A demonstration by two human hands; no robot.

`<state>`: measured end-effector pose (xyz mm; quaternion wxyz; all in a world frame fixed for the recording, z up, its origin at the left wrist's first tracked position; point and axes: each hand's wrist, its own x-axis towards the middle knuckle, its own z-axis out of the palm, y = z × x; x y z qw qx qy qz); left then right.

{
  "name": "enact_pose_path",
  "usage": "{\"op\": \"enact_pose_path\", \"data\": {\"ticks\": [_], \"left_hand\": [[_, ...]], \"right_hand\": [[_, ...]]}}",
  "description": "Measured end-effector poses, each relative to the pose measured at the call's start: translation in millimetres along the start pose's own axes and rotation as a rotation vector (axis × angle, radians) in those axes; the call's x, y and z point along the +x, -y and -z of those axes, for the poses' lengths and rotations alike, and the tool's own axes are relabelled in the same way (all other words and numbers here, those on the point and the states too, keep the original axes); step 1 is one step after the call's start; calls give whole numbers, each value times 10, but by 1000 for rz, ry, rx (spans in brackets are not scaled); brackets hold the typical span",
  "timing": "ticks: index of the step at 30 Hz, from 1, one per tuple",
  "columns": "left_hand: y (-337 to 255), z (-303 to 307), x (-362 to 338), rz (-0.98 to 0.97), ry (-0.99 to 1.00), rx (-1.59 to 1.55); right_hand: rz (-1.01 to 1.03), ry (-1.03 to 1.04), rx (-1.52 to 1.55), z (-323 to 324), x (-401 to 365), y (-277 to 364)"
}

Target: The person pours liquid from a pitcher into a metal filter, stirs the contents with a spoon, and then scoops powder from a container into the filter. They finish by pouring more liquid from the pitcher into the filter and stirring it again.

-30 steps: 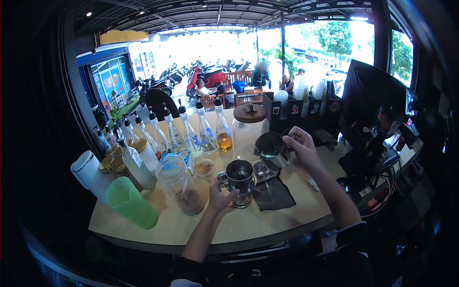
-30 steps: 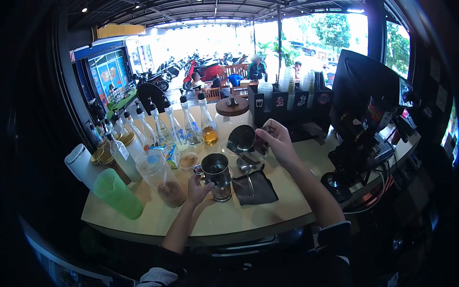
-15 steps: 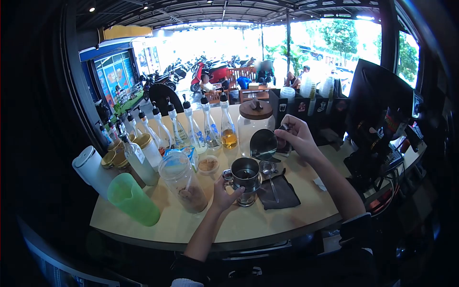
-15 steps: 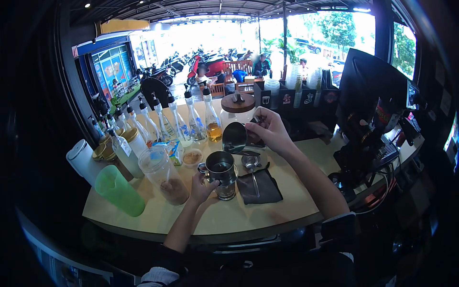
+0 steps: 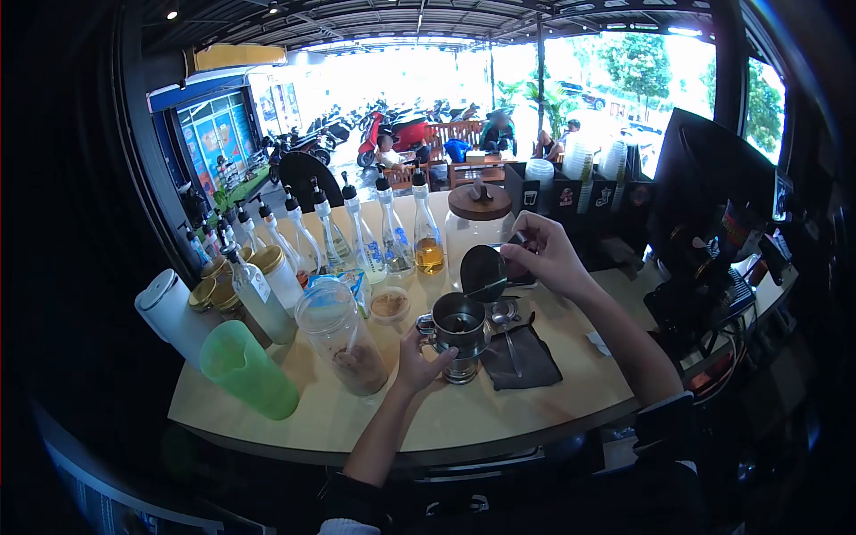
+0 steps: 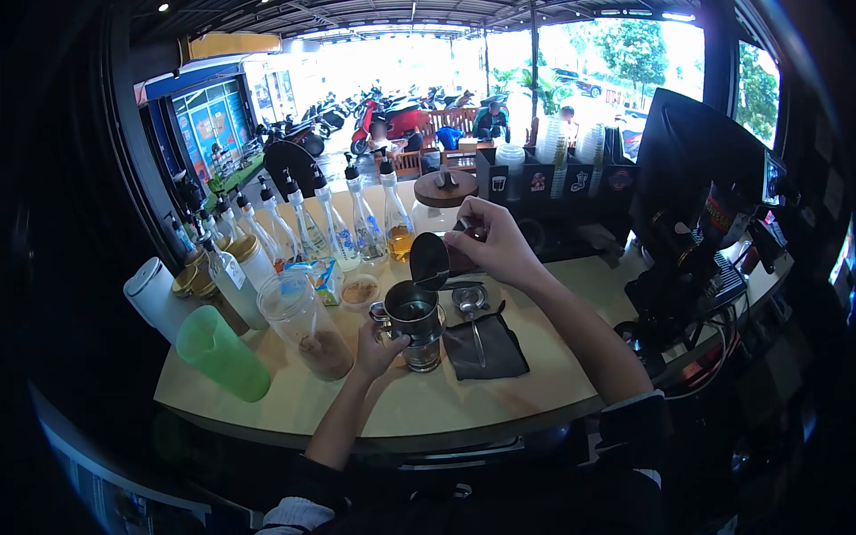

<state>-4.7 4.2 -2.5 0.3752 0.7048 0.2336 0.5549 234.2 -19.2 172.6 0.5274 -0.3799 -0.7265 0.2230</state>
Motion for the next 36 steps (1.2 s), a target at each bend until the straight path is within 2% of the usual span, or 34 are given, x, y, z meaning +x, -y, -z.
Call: {"op": "enact_pose_path", "data": {"ticks": [9, 28, 36], "left_hand": [[-35, 1, -6, 36, 3, -15], [39, 11, -15, 36, 13, 7], [14, 5, -8, 11, 3, 4]], "right_hand": [[-4, 40, -118, 8, 0, 77], [-54, 26, -63, -94, -14, 293], [21, 17, -111, -90, -21, 201]]}}
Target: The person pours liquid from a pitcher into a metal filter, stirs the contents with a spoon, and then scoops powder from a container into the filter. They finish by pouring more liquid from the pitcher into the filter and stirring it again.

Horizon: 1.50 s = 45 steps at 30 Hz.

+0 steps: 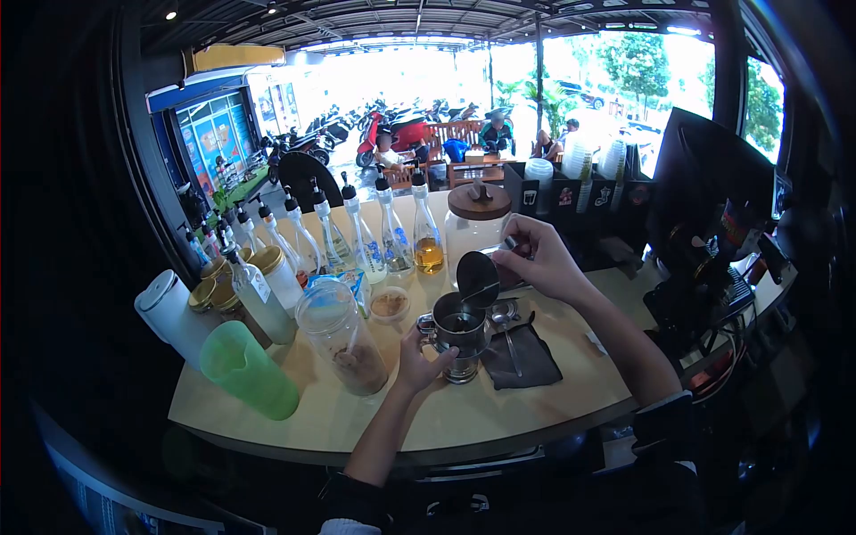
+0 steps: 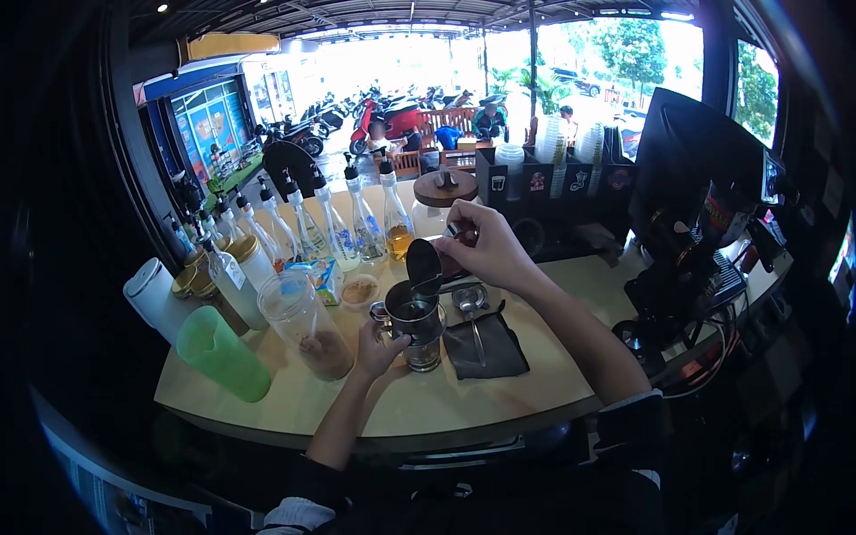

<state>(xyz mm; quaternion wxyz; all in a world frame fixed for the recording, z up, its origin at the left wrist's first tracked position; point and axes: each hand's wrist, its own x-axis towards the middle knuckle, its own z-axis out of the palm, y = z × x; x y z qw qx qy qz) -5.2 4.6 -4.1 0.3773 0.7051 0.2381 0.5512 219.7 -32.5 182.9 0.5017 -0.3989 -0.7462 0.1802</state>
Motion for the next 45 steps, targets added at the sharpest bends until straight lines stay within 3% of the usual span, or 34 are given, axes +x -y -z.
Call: {"op": "enact_pose_path", "data": {"ticks": [45], "left_hand": [[4, -33, 19, -20, 18, -80]], "right_hand": [[-78, -9, -60, -48, -46, 160]]}}
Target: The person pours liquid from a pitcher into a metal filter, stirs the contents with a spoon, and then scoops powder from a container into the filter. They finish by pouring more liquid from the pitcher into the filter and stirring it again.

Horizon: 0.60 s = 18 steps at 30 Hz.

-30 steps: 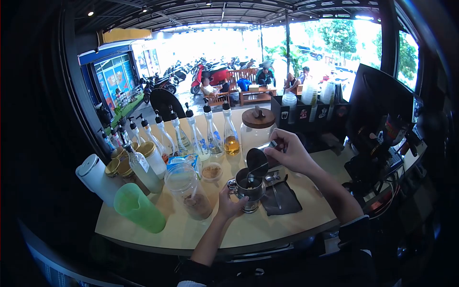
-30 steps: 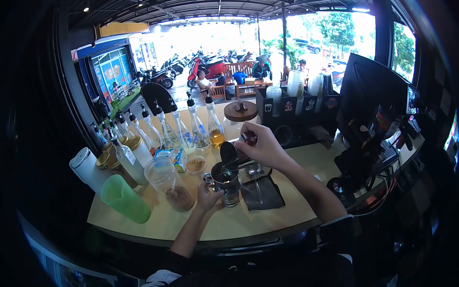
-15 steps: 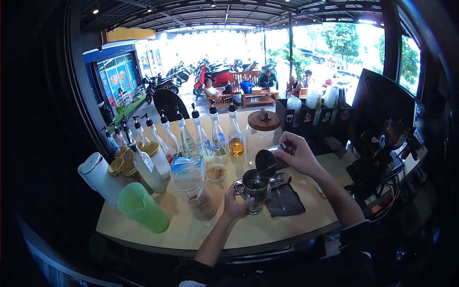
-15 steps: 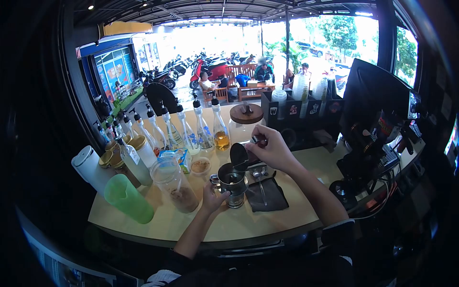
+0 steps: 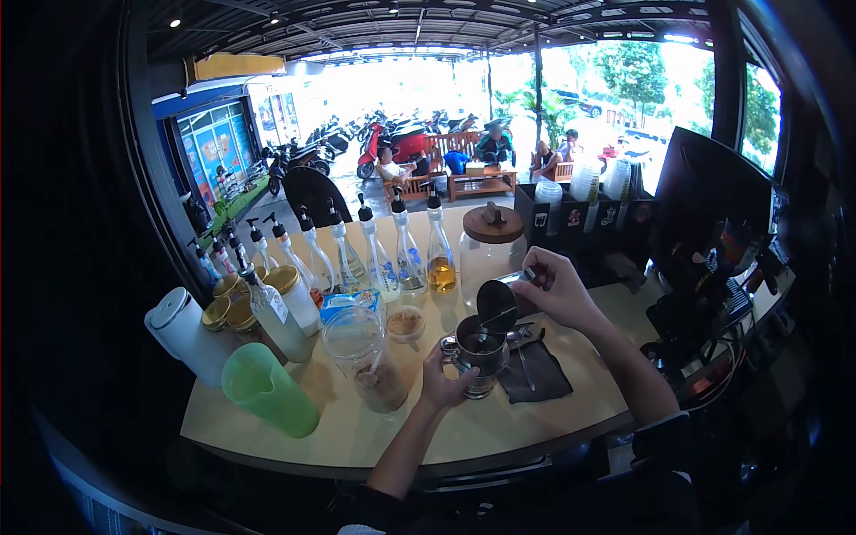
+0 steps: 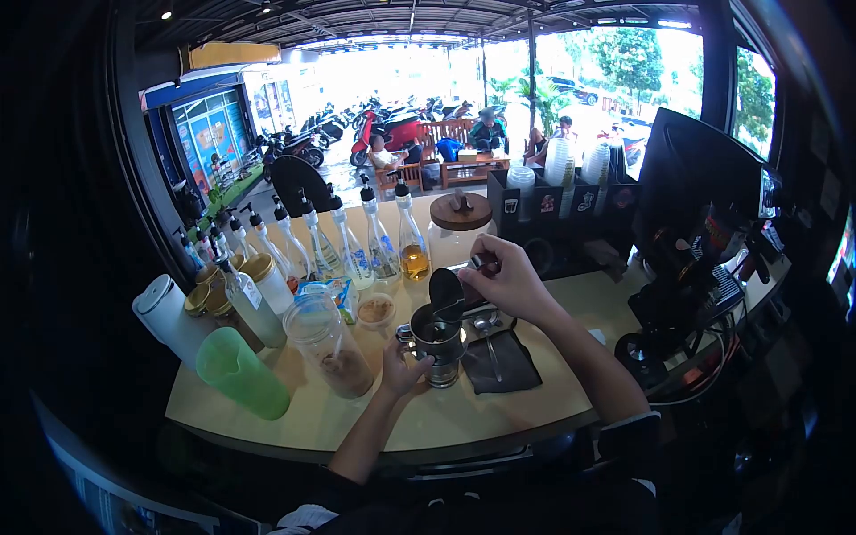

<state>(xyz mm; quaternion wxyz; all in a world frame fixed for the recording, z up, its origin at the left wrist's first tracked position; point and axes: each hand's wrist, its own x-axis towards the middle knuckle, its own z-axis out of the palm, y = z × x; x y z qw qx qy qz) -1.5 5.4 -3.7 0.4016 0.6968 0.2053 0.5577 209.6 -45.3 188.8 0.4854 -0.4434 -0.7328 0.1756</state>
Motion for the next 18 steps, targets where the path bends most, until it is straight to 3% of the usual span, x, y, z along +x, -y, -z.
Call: {"op": "enact_pose_path", "data": {"ticks": [18], "left_hand": [[-128, -38, 2, 21, -33, -31]], "right_hand": [[1, -19, -24, 38, -76, -3]]}}
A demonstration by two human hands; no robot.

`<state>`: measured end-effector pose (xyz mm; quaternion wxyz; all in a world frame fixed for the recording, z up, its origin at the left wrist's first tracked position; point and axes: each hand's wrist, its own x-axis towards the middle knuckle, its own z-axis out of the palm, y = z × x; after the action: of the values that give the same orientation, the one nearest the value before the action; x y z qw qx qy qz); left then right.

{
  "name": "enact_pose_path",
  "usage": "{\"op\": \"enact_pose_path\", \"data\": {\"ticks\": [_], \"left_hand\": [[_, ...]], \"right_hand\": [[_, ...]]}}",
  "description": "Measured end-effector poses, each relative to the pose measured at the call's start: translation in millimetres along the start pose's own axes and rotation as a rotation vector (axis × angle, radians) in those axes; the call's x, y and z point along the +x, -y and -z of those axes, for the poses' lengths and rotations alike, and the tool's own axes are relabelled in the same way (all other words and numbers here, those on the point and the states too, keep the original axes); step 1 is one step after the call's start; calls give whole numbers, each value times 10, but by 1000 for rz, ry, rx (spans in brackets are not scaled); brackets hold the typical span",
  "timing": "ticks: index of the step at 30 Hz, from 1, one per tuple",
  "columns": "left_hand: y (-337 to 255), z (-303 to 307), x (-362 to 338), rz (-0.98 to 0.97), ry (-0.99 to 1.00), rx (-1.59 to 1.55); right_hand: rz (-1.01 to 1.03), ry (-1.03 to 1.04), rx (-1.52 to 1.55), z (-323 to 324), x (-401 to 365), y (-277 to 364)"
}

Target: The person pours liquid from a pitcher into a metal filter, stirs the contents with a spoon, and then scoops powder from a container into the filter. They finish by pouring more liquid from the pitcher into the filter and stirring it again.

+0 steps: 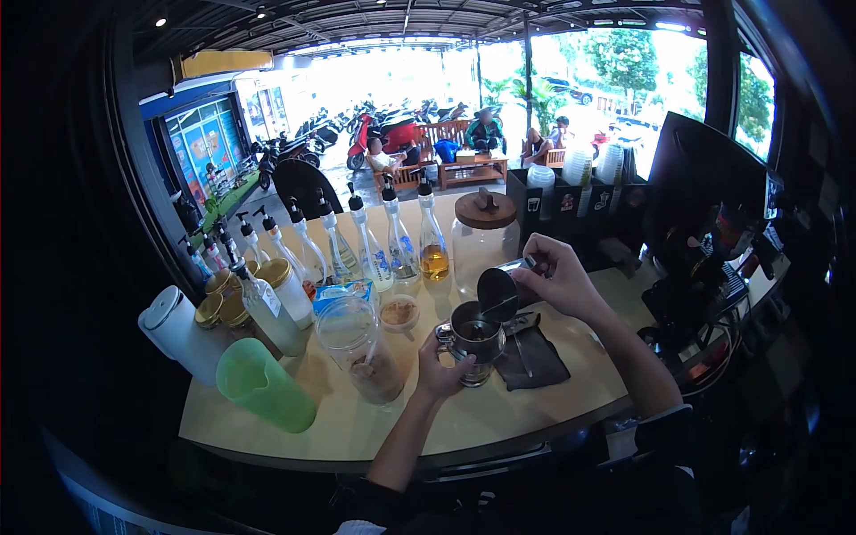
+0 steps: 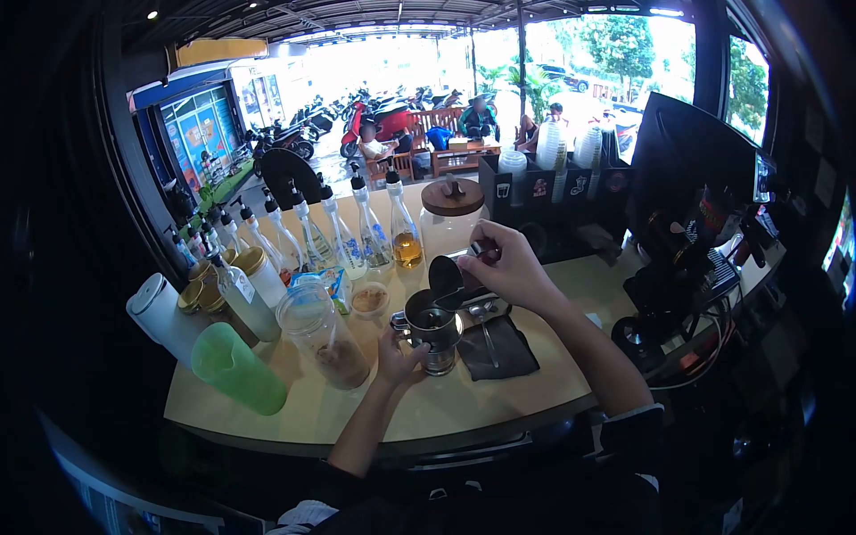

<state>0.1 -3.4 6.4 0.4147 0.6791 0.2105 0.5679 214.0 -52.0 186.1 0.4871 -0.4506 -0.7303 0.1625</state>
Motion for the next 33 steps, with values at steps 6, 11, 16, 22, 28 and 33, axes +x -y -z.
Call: {"op": "enact_pose_path", "data": {"ticks": [6, 11, 16, 22, 28, 33], "left_hand": [[18, 8, -1, -3, 8, 3], [50, 7, 1, 4, 2, -18], [83, 21, -5, -8, 9, 30], [107, 30, -1, -20, 20, 27], [53, 18, -2, -6, 6, 10], [82, 20, -1, -10, 13, 8]], "right_hand": [[13, 5, -49, -19, -1, 54], [-20, -19, -8, -36, 15, 39], [-8, -30, -33, -17, 42, 23], [10, -25, -71, 24, 82, -2], [7, -38, -99, 45, 103, -78], [7, -38, -122, 43, 110, -51]]}}
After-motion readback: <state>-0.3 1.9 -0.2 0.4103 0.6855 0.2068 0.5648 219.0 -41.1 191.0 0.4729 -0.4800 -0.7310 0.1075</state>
